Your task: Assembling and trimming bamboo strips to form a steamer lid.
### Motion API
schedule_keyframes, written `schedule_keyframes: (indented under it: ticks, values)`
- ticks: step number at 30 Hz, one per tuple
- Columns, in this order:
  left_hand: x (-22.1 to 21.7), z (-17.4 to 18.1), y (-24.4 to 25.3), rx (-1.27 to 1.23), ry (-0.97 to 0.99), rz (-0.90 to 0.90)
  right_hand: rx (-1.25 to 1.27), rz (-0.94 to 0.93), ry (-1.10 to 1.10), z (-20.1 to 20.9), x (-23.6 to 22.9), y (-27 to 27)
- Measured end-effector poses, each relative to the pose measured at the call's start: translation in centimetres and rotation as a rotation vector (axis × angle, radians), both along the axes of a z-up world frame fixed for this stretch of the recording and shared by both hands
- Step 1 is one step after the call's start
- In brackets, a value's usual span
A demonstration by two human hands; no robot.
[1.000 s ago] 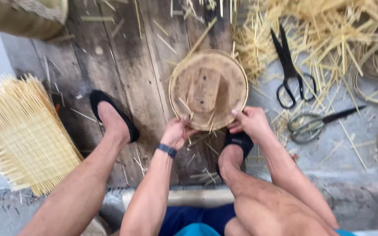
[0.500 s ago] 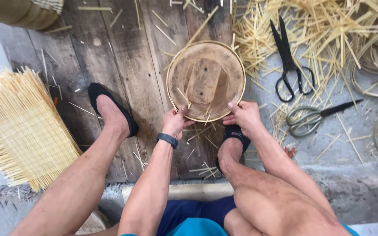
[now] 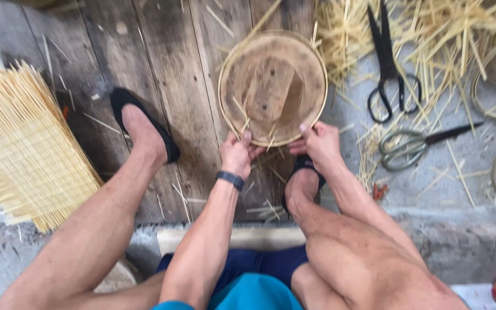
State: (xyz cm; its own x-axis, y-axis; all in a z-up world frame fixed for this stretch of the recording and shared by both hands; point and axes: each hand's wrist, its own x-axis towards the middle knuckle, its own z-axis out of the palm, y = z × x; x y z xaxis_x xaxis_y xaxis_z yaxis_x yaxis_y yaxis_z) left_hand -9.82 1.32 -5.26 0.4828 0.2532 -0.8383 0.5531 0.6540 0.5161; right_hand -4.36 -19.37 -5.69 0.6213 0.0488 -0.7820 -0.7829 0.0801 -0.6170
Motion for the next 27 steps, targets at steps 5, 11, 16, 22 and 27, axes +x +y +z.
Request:
schedule_keyframes:
  ticks: [5, 11, 16, 22, 27]
  values:
    - [0.9, 4.5, 2.8, 0.611, -0.141, -0.429, -0.172, 0.144, 0.014, 2.1, 2.0, -1.0]
    - [3.1, 9.9, 4.0, 0.794, -0.621, -0.675, 0.284, -0.148, -0.025, 11.8, 6.2, 2.4]
    - [9.3, 19.2, 1.2, 1.058, -0.643, -0.964, 0.186, -0.145, -0.228, 8.7, 3.4, 4.0]
    - [11.2, 17.5, 0.3, 1.051, -0.454, -0.971, -0.153, 0.02, -0.436, 8.4, 2.8, 4.9]
    - [11.4, 17.1, 1.8, 1.079, -0.452, -0.92, -0.117, 0.031, -0.444, 9.4, 3.4, 4.6]
